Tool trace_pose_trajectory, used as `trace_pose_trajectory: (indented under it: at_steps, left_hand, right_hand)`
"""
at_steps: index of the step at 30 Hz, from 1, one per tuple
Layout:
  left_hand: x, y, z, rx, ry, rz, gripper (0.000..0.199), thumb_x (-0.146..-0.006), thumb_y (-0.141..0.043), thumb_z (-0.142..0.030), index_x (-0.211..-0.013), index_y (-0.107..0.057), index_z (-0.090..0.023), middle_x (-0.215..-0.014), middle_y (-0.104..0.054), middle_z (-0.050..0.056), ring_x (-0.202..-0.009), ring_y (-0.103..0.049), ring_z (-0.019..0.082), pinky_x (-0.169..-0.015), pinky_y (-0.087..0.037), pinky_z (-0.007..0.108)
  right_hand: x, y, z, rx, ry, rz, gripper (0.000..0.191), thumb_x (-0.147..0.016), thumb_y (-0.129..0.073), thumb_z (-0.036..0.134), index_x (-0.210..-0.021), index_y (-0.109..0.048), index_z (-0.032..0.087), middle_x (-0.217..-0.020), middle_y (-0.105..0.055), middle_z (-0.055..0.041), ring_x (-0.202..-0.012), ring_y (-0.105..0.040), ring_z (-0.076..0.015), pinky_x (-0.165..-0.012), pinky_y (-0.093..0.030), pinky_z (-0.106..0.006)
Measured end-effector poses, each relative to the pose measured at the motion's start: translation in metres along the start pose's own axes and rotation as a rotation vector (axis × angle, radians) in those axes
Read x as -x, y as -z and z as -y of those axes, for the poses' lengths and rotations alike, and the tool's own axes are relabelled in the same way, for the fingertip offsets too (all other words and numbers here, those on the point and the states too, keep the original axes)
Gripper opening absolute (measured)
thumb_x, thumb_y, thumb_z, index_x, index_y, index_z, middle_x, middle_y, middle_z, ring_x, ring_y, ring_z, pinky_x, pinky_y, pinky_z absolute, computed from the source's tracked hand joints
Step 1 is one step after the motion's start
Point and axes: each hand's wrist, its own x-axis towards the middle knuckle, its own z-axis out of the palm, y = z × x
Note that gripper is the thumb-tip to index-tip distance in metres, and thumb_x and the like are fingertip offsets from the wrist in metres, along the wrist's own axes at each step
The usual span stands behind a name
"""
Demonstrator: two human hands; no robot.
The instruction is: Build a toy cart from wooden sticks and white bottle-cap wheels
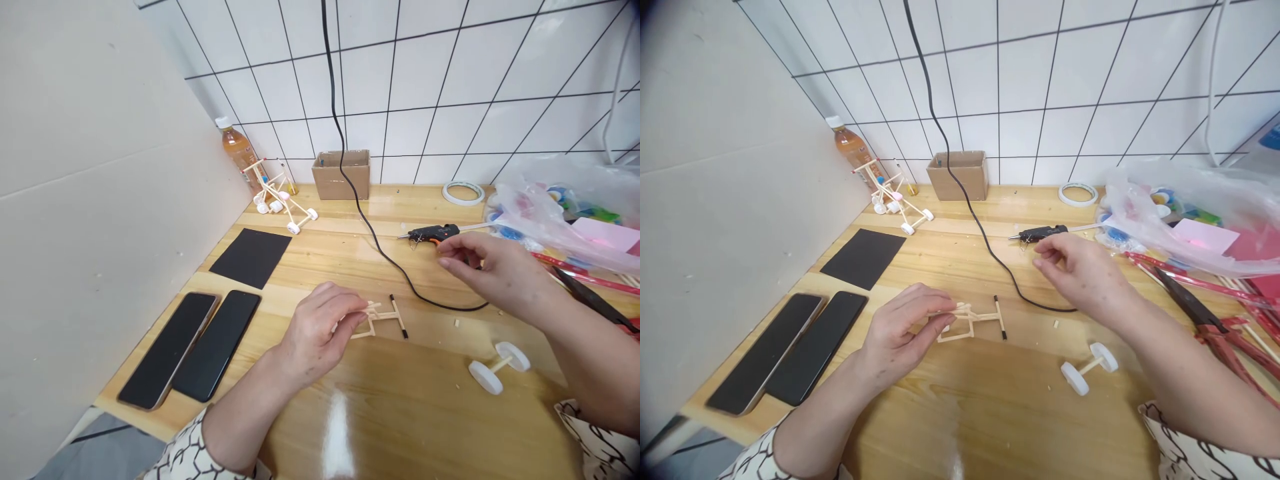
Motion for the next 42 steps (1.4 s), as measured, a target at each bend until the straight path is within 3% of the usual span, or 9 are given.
trace_pose_trajectory:
  at_steps: [5,10,13,17,26,30,36,39,42]
  left_hand:
    - [0.0,0.0,0.0,0.008,-0.007,0.005,0.016,-0.078,-0.058,-0.008,-0.092,-0.061,-0.014,-0.081,-0.067,0.007,-0.074,-0.06,0.014,-0.067,-0.051,0.029]
    - [-0.001,0.0,-0.001,0.009,-0.009,-0.002,0.016,-0.077,-0.059,-0.007,-0.091,-0.061,-0.014,-0.08,-0.067,0.006,-0.073,-0.059,0.014,-0.067,-0.051,0.029]
    - [-0.001,0.0,-0.001,0.007,-0.006,-0.002,0.016,-0.077,-0.059,-0.007,-0.091,-0.061,-0.014,-0.079,-0.066,0.006,-0.072,-0.059,0.014,-0.066,-0.051,0.029]
    - [-0.001,0.0,-0.001,0.008,-0.013,0.004,0.016,-0.077,-0.059,-0.006,-0.091,-0.061,-0.014,-0.08,-0.066,0.006,-0.072,-0.059,0.014,-0.066,-0.05,0.029]
    - [-0.001,-0.001,-0.001,-0.002,-0.012,0.001,0.014,-0.079,-0.057,-0.008,-0.091,-0.061,-0.015,-0.08,-0.067,0.006,-0.072,-0.06,0.014,-0.066,-0.05,0.029]
    - [-0.001,-0.001,-0.001,-0.008,-0.016,-0.001,0.014,-0.08,-0.056,-0.009,-0.091,-0.061,-0.015,-0.079,-0.067,0.006,-0.072,-0.06,0.014,-0.066,-0.05,0.028]
    - [0.0,0.0,0.0,0.007,-0.023,0.003,0.015,-0.079,-0.056,-0.008,-0.092,-0.06,-0.015,-0.081,-0.067,0.006,-0.072,-0.059,0.014,-0.067,-0.05,0.028]
    - [0.0,0.0,0.0,0.01,-0.025,0.007,0.016,-0.079,-0.057,-0.008,-0.093,-0.06,-0.014,-0.081,-0.067,0.007,-0.072,-0.059,0.014,-0.067,-0.049,0.029]
    - [0.0,0.0,0.0,0.001,-0.018,0.008,0.014,-0.079,-0.056,-0.009,-0.092,-0.061,-0.015,-0.08,-0.067,0.007,-0.071,-0.059,0.014,-0.066,-0.05,0.028]
  right_hand:
    - [-0.007,0.015,-0.028,0.157,-0.193,0.095,0.011,-0.076,-0.059,0.028,-0.082,-0.063,0.02,-0.078,-0.066,-0.0048,-0.065,-0.056,-0.0172,-0.058,-0.04,-0.029]
    - [-0.009,0.017,-0.054,0.33,-0.325,0.138,0.025,-0.079,-0.054,0.034,-0.096,-0.06,0.016,-0.09,-0.066,-0.0106,-0.081,-0.059,-0.0233,-0.066,-0.041,-0.032]
    - [-0.01,0.011,-0.063,0.327,-0.322,0.182,0.035,-0.081,-0.049,0.04,-0.102,-0.057,0.012,-0.095,-0.064,-0.015,-0.086,-0.059,-0.0256,-0.068,-0.041,-0.033]
    - [-0.015,-0.003,-0.068,0.267,-0.282,0.14,0.044,-0.082,-0.045,0.047,-0.105,-0.053,0.01,-0.094,-0.063,-0.0164,-0.083,-0.059,-0.0247,-0.065,-0.042,-0.032]
    - [-0.033,-0.026,-0.062,0.389,-0.292,0.166,0.029,-0.08,-0.041,0.038,-0.091,-0.058,0.016,-0.084,-0.064,-0.0157,-0.072,-0.059,-0.0285,-0.052,-0.035,-0.032]
    - [-0.032,-0.024,-0.058,0.293,-0.289,0.088,0.028,-0.082,-0.04,0.041,-0.089,-0.052,0.016,-0.073,-0.06,-0.0136,-0.063,-0.056,-0.0241,-0.051,-0.035,-0.031]
    - [-0.024,-0.009,-0.04,0.186,-0.259,-0.042,0.028,-0.082,-0.042,0.033,-0.104,-0.042,0.016,-0.084,-0.06,-0.0125,-0.069,-0.054,-0.0205,-0.061,-0.038,-0.03]
    - [-0.017,0.002,-0.031,0.105,-0.231,-0.139,0.033,-0.08,-0.048,0.03,-0.109,-0.044,0.017,-0.087,-0.06,-0.0103,-0.072,-0.053,-0.0193,-0.065,-0.038,-0.03]
    - [-0.008,0.015,-0.024,0.009,-0.197,-0.23,0.028,-0.078,-0.052,0.034,-0.103,-0.052,0.019,-0.077,-0.058,-0.0043,-0.066,-0.05,-0.017,-0.06,-0.037,-0.029]
